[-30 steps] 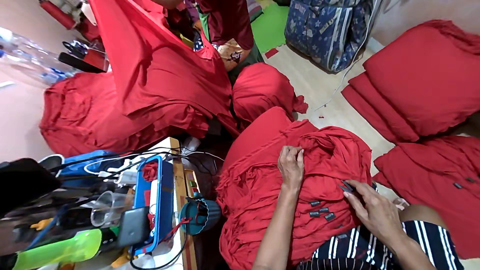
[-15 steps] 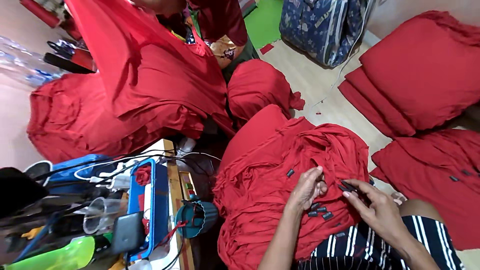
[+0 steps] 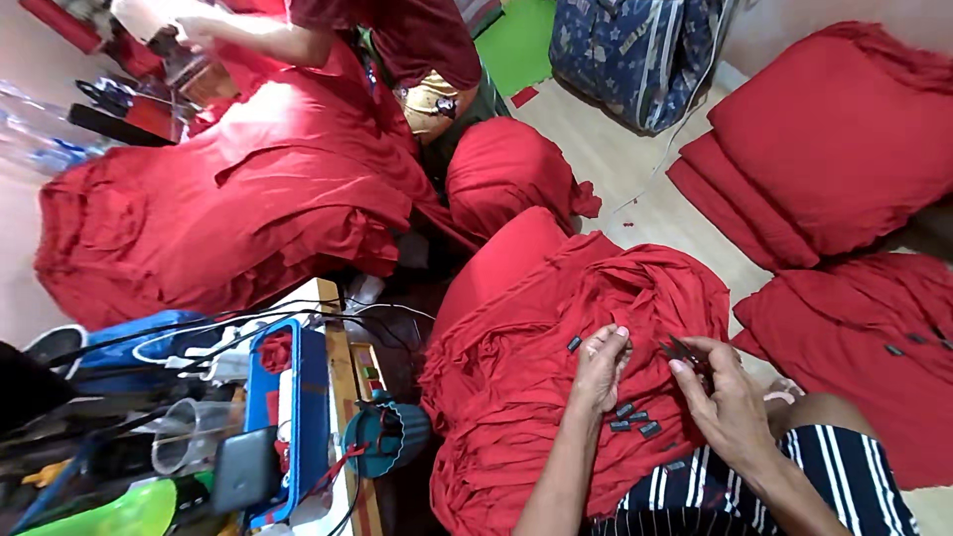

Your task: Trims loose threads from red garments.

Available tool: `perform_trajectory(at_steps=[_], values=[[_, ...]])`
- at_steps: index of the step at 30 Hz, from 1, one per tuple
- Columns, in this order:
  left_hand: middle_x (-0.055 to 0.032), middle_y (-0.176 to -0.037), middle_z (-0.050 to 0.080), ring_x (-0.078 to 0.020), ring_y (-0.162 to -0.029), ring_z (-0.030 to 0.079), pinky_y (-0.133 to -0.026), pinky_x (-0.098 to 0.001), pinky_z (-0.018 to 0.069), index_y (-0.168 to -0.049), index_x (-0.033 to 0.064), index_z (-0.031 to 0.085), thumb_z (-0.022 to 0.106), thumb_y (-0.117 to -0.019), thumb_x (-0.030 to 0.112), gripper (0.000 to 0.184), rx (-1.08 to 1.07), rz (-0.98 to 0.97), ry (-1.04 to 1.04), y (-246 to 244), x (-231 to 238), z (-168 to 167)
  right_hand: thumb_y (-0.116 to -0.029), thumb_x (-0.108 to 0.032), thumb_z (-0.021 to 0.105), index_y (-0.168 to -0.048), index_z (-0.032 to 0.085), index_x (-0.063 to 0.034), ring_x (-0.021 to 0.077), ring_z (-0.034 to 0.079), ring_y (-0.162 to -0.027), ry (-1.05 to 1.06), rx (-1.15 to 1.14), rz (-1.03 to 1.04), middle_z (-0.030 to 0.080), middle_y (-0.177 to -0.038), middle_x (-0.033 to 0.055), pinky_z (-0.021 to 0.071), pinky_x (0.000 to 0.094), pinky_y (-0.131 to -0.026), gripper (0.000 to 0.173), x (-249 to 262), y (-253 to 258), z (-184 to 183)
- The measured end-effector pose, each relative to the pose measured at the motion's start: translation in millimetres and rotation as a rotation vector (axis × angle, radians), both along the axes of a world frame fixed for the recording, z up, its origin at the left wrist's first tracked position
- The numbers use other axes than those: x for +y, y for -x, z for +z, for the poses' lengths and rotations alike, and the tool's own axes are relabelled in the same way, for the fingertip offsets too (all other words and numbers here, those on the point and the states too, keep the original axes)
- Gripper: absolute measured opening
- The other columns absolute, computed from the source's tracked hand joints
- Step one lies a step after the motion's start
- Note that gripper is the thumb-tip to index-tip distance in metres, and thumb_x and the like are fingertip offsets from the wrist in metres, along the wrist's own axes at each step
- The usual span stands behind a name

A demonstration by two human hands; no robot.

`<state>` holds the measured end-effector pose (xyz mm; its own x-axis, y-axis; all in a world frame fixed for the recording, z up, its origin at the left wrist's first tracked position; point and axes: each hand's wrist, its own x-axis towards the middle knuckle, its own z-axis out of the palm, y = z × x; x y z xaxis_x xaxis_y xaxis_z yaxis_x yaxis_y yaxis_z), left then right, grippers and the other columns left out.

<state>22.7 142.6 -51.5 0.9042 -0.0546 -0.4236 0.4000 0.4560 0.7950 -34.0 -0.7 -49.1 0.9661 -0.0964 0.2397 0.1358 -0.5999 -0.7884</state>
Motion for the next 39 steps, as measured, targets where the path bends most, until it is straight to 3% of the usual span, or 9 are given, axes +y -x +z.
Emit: perform_trajectory(at_steps=[5, 11, 20, 34, 39], values=[[0.0052, -0.069, 0.059, 0.0004, -0.059, 0.055, -0.064, -0.0136, 0.0504, -0.093, 0.0050, 0.060, 0.042, -0.1040, -0.002, 0.022, 0.053, 0.058, 0.123, 2.3, 0.5, -0.8, -0.1004, -0.024, 0.054, -0.121, 0.063, 0.0060, 0.0254, 0.068, -0.079, 0.035, -0.004, 0.024, 0.070, -0.104, 0.0206, 0.0551, 0.0382, -0.068, 0.037, -0.8, 4.3, -7.1], [0.0042, -0.074, 0.062, -0.0007, -0.067, 0.060, -0.073, -0.0160, 0.0536, -0.096, 0.0040, 0.062, 0.043, -0.1032, -0.002, 0.021, 0.020, 0.001, 0.118, 5.3, 0.6, -3.7, -0.0999, -0.022, 0.055, -0.121, 0.064, 0.0061, 0.0309, 0.070, -0.085, 0.048, -0.003, 0.037, 0.070, -0.107, 0.0220, 0.0568, 0.0442, -0.071, 0.036, 5.3, -2.5, -8.0], [0.0038, -0.077, 0.064, -0.0020, -0.072, 0.062, -0.077, -0.0187, 0.0538, -0.097, 0.0040, 0.062, 0.042, -0.1025, 0.000, 0.021, -0.066, -0.062, 0.122, 5.6, 0.7, -14.9, -0.1014, -0.022, 0.055, -0.120, 0.065, 0.0063, 0.0351, 0.073, -0.088, 0.105, -0.028, 0.034, 0.072, -0.106, 0.0221, 0.0575, 0.0498, -0.071, 0.035, 11.6, -17.0, -7.0], [0.0030, -0.084, 0.066, -0.0020, -0.079, 0.063, -0.081, -0.0219, 0.0533, -0.097, 0.0029, 0.062, 0.043, -0.1021, 0.003, 0.019, -0.163, -0.130, 0.056, 6.7, -1.0, -20.6, -0.1022, -0.023, 0.054, -0.109, 0.072, 0.0013, 0.0274, 0.073, -0.080, 0.102, -0.100, -0.005, 0.075, -0.094, 0.0164, 0.0562, 0.0437, -0.067, 0.031, 2.6, -11.6, -2.7], [0.0022, -0.086, 0.068, -0.0023, -0.082, 0.064, -0.082, -0.0229, 0.0540, -0.097, 0.0015, 0.063, 0.046, -0.1008, 0.003, 0.017, -0.218, -0.159, 0.043, 7.2, -1.4, -23.2, -0.0996, -0.024, 0.056, -0.115, 0.069, 0.0019, 0.0295, 0.070, -0.076, 0.105, -0.055, 0.007, 0.073, -0.097, 0.0177, 0.0544, 0.0470, -0.065, 0.033, 1.8, -13.2, -4.9]])
